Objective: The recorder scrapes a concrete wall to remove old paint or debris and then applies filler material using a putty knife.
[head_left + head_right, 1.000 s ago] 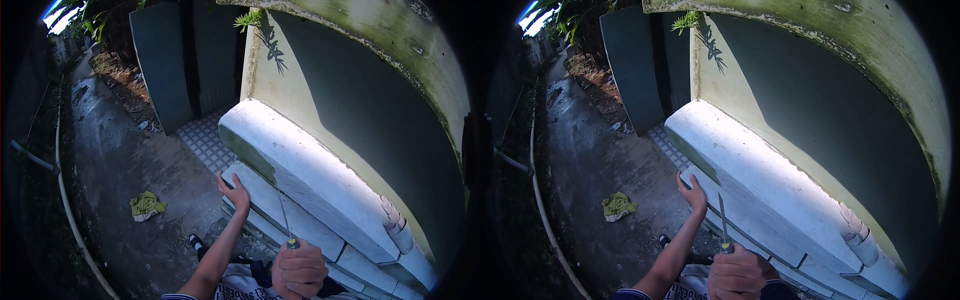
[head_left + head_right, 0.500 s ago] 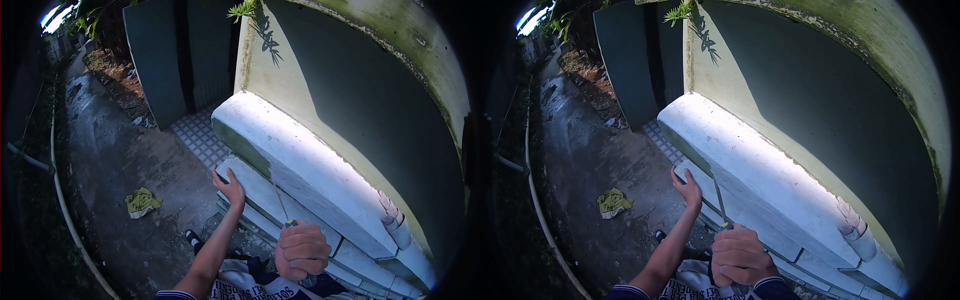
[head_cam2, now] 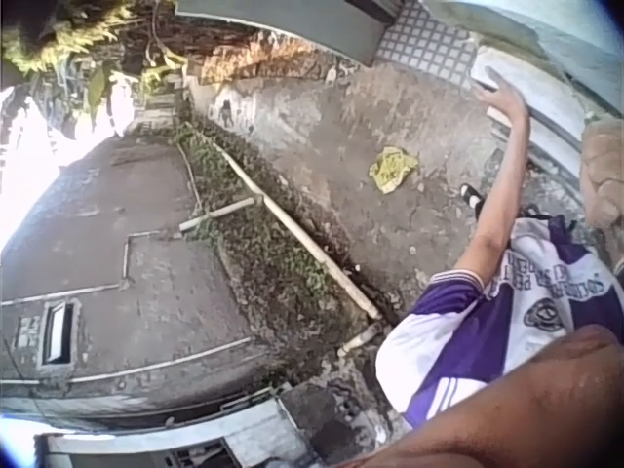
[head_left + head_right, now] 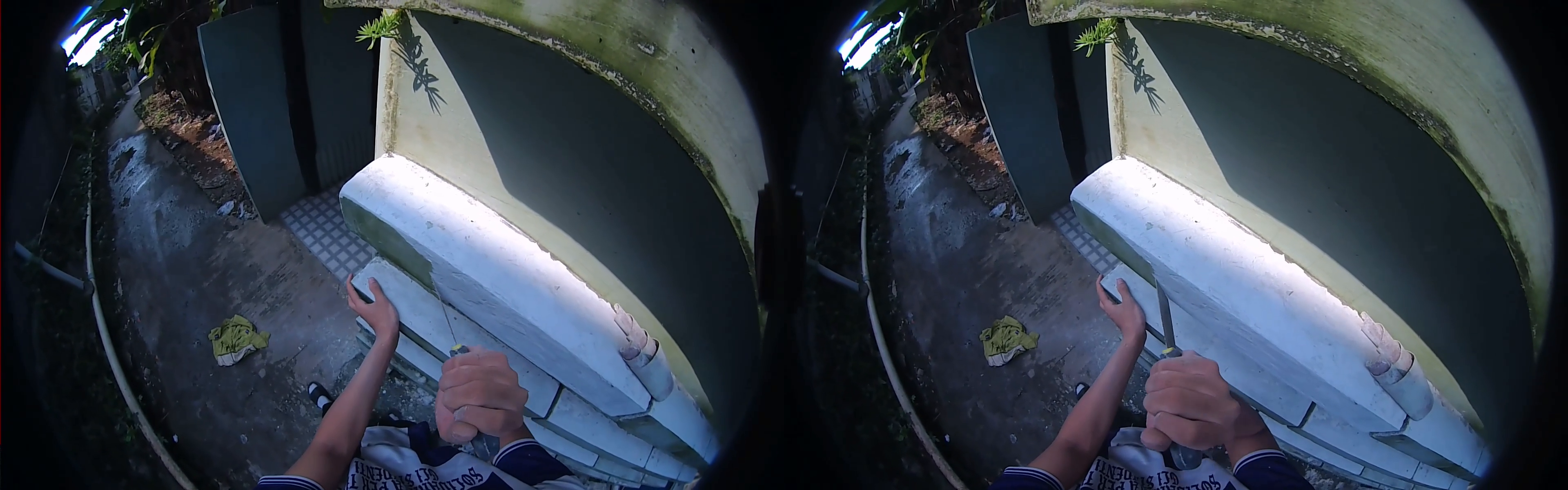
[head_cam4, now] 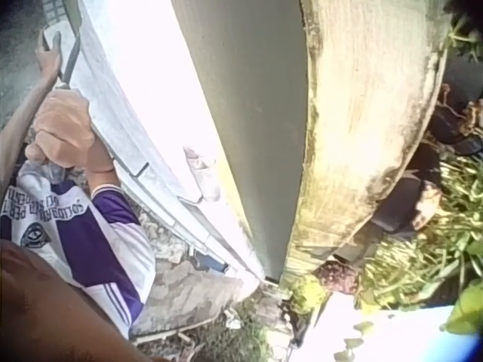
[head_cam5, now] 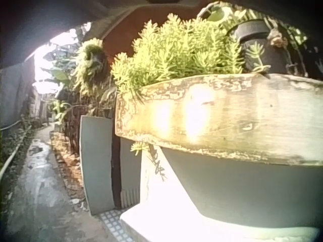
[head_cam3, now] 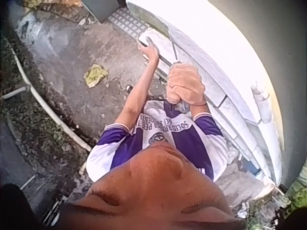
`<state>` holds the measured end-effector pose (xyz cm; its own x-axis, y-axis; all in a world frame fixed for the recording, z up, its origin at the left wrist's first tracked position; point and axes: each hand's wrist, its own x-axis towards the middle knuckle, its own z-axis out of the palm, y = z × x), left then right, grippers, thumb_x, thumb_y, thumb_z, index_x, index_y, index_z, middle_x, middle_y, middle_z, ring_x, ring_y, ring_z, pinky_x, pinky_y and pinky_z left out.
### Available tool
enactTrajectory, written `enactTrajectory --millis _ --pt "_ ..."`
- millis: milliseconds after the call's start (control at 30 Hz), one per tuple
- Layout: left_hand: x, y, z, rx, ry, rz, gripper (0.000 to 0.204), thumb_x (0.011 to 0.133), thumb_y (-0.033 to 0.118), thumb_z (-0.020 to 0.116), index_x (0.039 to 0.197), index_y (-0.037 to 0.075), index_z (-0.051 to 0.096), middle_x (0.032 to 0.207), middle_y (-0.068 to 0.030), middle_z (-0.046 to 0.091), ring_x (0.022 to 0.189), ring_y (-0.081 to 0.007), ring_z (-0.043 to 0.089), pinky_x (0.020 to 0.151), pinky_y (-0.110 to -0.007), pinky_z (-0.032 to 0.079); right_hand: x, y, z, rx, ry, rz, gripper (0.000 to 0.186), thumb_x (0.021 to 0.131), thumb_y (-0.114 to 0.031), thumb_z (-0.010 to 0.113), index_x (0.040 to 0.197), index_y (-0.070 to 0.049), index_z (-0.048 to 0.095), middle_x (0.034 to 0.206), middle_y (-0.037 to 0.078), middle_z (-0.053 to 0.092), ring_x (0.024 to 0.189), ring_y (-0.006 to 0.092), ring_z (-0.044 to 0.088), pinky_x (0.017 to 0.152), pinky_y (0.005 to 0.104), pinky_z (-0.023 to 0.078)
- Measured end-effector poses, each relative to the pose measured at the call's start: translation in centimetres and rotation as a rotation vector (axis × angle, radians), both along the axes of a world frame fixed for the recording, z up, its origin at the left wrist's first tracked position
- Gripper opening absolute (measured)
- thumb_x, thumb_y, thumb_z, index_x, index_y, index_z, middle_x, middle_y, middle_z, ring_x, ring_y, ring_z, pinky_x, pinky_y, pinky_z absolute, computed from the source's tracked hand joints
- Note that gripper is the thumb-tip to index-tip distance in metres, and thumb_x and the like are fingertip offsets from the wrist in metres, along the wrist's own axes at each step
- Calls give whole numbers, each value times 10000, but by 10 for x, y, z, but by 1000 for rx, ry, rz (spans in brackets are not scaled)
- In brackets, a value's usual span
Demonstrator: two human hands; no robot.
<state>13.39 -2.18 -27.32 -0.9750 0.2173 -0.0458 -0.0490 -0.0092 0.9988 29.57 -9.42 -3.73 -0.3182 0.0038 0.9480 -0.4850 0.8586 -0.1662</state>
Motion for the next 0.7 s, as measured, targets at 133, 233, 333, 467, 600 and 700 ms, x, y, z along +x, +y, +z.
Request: enactTrajectory --millis 133,233,333,467,600,700 --pt "-4 -3 1 6 4 12 532 1003 277 590 1471 94 414 1450 -248 377 1367 -391 364 1155 -457 272 -13 -8 -4 3 491 -28 371 1007 -308 584 746 -77 457 519 9 536 388 144 536 374 298 511" --pt "-3 -1 0 -15 0 2 531 1004 277 589 1471 96 414 1451 -248 377 1373 -392 357 1157 -456 270 -9 4 1 -23 278 12 252 966 -203 643 827 -57 493 629 43 592 497 184 597 474 349 552" --pt "-1 0 -1 -12 5 -8 531 1004 282 588 1471 96 415 1452 -248 377 1376 -395 356 1158 -456 269 -7 -2 3 -31 51 16 196 932 -124 701 924 -37 526 720 65 618 598 231 639 558 396 580" --pt "-4 -2 2 2 2 7 534 1005 281 588 1473 95 410 1459 -248 369 1379 -396 353 1162 -456 263 -24 -4 0 -65 332 17 277 1007 -212 579 791 -76 471 527 9 525 388 173 526 373 307 474" --pt "-4 -3 2 25 19 -1 533 1005 283 587 1472 94 412 1453 -247 376 1377 -391 356 1162 -452 262 -39 13 -6 -223 169 -139 267 1002 -159 570 761 -98 474 537 2 536 406 162 538 378 323 474" --pt "-1 3 -3 -11 48 13 530 1002 277 592 1465 82 421 1435 -247 393 1369 -387 367 1158 -451 270 20 -48 -62 -405 126 -358 325 992 -168 587 695 -116 464 508 -6 551 396 134 555 396 302 511"
